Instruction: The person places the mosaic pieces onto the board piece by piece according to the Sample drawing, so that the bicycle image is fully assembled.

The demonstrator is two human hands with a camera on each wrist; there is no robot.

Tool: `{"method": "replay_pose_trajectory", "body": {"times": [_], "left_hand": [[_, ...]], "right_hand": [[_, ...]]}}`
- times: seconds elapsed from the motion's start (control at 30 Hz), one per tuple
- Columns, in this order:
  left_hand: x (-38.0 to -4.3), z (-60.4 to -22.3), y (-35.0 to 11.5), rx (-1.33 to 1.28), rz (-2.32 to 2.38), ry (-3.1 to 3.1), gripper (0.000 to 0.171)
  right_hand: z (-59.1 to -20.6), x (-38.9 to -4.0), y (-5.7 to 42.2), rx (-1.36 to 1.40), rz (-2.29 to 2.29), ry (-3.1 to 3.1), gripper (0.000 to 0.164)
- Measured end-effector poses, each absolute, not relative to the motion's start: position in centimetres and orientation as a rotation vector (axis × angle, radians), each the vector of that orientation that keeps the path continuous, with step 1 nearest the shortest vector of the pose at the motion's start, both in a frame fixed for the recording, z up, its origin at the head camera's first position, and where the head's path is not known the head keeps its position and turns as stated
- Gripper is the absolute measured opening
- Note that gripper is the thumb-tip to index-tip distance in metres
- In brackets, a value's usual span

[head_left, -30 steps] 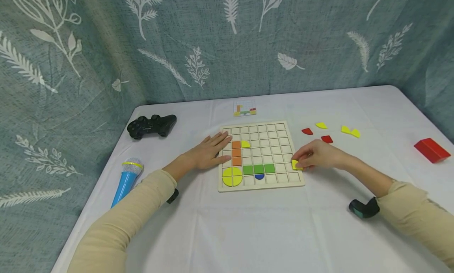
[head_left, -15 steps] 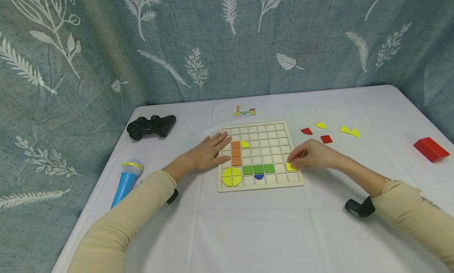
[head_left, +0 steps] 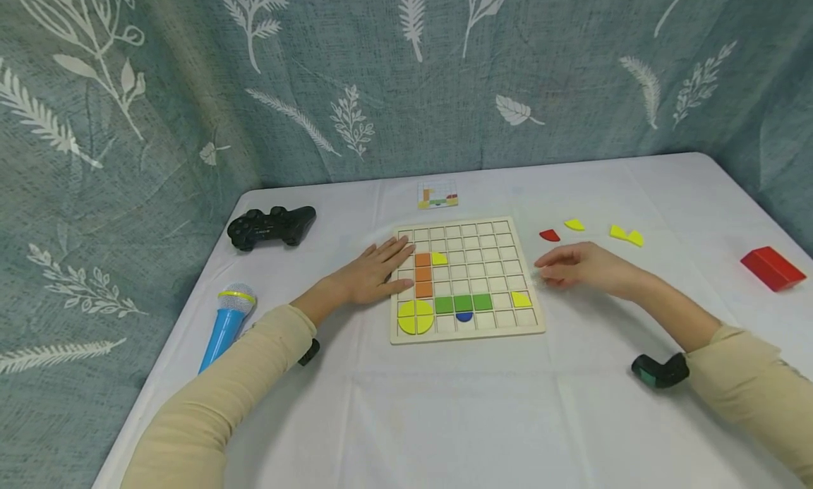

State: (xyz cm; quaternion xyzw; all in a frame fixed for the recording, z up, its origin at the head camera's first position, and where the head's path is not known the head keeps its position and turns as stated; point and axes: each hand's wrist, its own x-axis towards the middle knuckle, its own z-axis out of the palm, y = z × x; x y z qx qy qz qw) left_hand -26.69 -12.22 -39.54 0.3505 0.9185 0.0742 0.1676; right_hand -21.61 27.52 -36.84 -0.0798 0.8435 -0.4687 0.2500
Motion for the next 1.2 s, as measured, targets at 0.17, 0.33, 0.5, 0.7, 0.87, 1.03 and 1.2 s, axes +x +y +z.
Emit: {"method": "replay_pose_trajectory", "body": {"times": [0.17,0.33,0.5,0.7,0.87,1.03,1.2], "left_hand": [[-26.7,-39.3,-12.2,0.984,0.196,2.627,0.074],[-26.7,-39.3,-12.3,0.981,0.199,2.624,0.074],[-26.7,-39.3,-12.2,0.987,0.209,2.619,0.074],[-26.7,-39.3,-12.1,0.987,0.191,2.616,0.075],[-26.7,-39.4,-12.2,0.982,0.179,2.62,0.074],[-26.7,-39.5,-12.2,0.979,0.188,2.62,0.075],[-26.7,-39.6,-12.2,0.98,0.186,2.623,0.075]], "right_hand": [[-36.9,-22.6,30.8,-0.081,-1.501,2.178,0.057],[-37.0,-23.3,33.9,-0.006,-1.604,2.111,0.062],[-36.9,-23.5,36.4,0.101,-1.658,2.115,0.063],[-36.5,-23.7,39.0,0.195,-1.727,2.145,0.053],[-36.9,-24.0,40.4,0.227,-1.656,2.259,0.073],[-37.5,-24.2,41.0,0.235,-1.518,2.381,0.069],[-37.5,-24.4,40.8,0.158,-1.277,2.52,0.061]]}}
